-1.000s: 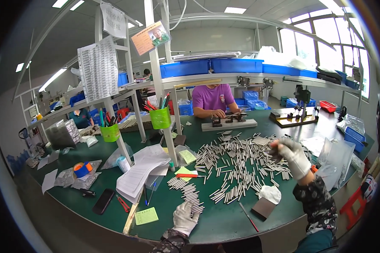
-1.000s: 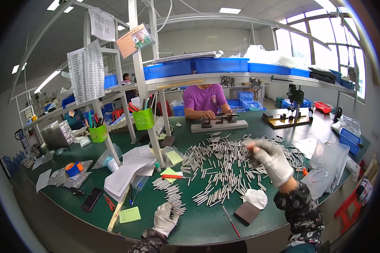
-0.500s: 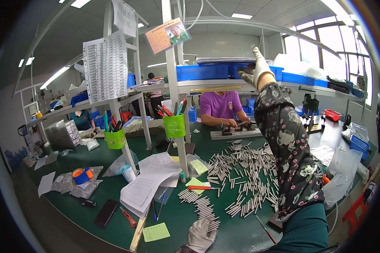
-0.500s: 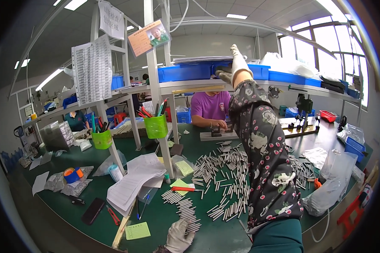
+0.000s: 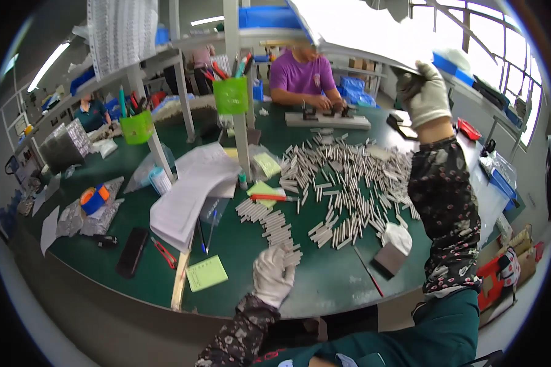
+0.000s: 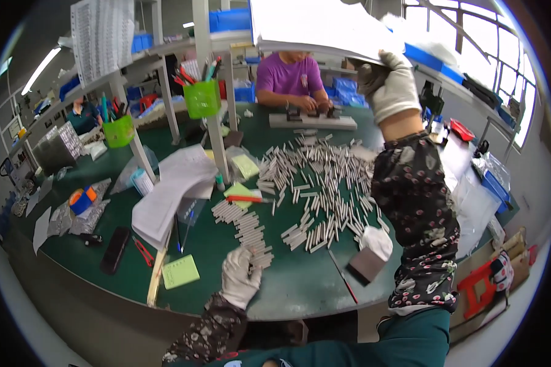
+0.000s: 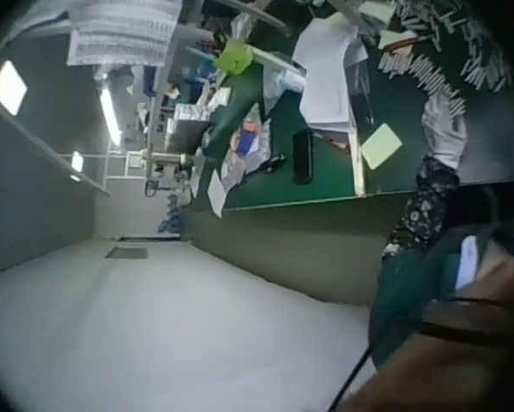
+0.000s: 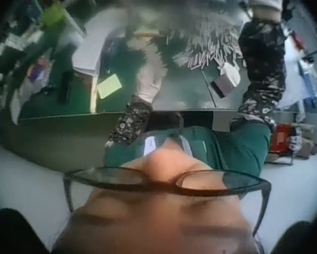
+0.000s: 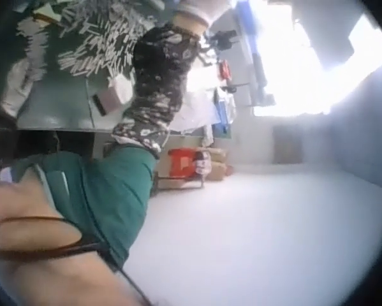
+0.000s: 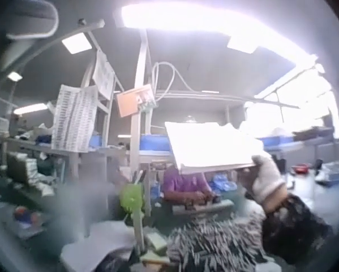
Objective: Inspecting, counting, and organizing small metal pins on a workbench, then using a compressed air gun to clean them.
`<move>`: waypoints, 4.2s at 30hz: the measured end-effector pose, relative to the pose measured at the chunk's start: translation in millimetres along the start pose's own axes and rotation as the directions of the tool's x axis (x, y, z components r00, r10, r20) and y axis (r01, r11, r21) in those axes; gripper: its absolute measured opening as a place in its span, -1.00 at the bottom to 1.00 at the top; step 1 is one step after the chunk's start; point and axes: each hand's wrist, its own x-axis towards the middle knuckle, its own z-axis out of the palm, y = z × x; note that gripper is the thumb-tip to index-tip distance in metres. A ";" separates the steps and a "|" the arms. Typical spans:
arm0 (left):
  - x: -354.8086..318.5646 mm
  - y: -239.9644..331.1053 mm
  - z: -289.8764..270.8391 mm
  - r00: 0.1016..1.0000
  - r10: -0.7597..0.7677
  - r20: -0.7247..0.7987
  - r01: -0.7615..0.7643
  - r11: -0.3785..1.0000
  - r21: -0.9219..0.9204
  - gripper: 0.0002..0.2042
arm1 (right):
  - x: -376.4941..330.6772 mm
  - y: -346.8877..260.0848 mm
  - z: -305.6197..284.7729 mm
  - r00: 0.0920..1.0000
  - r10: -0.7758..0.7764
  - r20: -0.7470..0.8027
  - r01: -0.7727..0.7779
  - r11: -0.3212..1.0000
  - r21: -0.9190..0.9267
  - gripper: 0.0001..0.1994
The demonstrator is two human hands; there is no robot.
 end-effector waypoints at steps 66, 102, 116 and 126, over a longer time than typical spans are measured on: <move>-20.3 11.6 -55.5 0.916 0.077 0.393 -0.033 0.993 -0.117 -0.31 | -302.9 -0.6 -144.9 0.990 0.141 -0.017 -0.051 0.236 -0.970 -0.87; -14.2 -8.2 7.4 0.827 -0.470 0.309 0.518 0.423 -0.743 -0.87 | -330.1 -6.2 -127.2 0.499 0.842 0.205 0.728 -0.279 -0.626 -0.56; -16.3 -15.8 -5.9 0.859 -0.470 0.203 0.453 0.515 -0.728 -0.79 | -309.9 -7.1 -120.0 0.517 0.761 0.392 0.738 -0.165 -0.654 -0.90; -21.3 -18.1 -12.4 0.883 -0.385 0.268 0.450 0.533 -0.717 -0.56 | -280.4 -10.9 -125.4 0.761 0.565 0.318 0.303 0.124 -0.945 -0.86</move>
